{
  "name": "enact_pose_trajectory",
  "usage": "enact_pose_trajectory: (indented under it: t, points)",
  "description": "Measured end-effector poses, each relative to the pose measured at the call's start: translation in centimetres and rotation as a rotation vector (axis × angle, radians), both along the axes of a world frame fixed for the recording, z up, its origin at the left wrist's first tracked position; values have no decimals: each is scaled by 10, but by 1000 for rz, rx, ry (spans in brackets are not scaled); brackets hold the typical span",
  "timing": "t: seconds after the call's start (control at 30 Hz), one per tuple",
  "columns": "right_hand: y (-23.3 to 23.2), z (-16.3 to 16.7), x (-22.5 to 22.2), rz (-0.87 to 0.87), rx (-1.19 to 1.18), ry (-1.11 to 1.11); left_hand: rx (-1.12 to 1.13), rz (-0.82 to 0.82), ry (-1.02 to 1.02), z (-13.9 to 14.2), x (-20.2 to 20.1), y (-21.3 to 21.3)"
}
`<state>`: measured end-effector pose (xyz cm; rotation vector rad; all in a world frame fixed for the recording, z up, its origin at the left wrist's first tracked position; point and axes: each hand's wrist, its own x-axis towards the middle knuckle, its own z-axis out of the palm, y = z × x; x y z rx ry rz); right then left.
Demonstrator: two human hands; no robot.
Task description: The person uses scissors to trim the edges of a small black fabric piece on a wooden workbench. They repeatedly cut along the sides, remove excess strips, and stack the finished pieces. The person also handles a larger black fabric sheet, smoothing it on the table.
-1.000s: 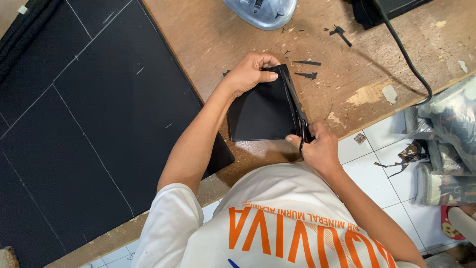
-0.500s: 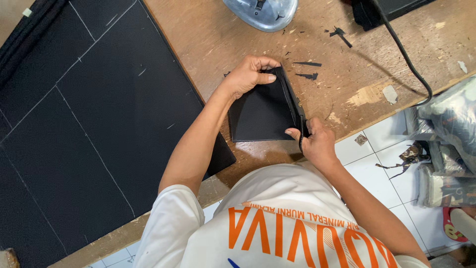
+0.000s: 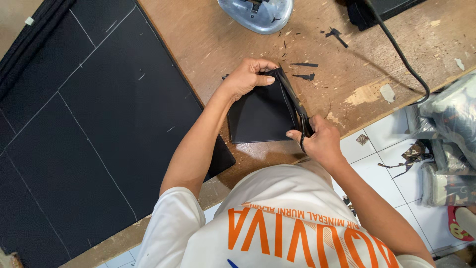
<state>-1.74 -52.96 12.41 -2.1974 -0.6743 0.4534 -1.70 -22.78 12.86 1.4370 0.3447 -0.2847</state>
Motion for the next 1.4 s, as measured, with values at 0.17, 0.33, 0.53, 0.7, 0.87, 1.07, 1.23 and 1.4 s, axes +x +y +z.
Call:
enact_pose_trajectory:
  t: [0.17,0.33,0.53,0.7,0.87,1.07,1.23,1.4]
  points:
    - [-1,-5,1,27,16,-111,13,20,2,2,1,2]
    - [5,-14,0,20,9,-86,14,23,0,-2,4,9]
    - [110,-59,42,-123,157,214,-3,-13,-15,-45,49,115]
    - [159,-75,75,-161,98,250,243,-56,-43,-67,93,154]
    - [147,-54,84,-247,-61,357,695,-110,-30,-52,104,136]
    - [136,-31,98,-281,-181,319,958,-159,-132,-42,99,128]
    - [131,-30,107,-276,-167,304,1091,-126,-250,-47,93,126]
    - [128,-35,100,-255,-171,308,1099,-86,-332,-51,92,123]
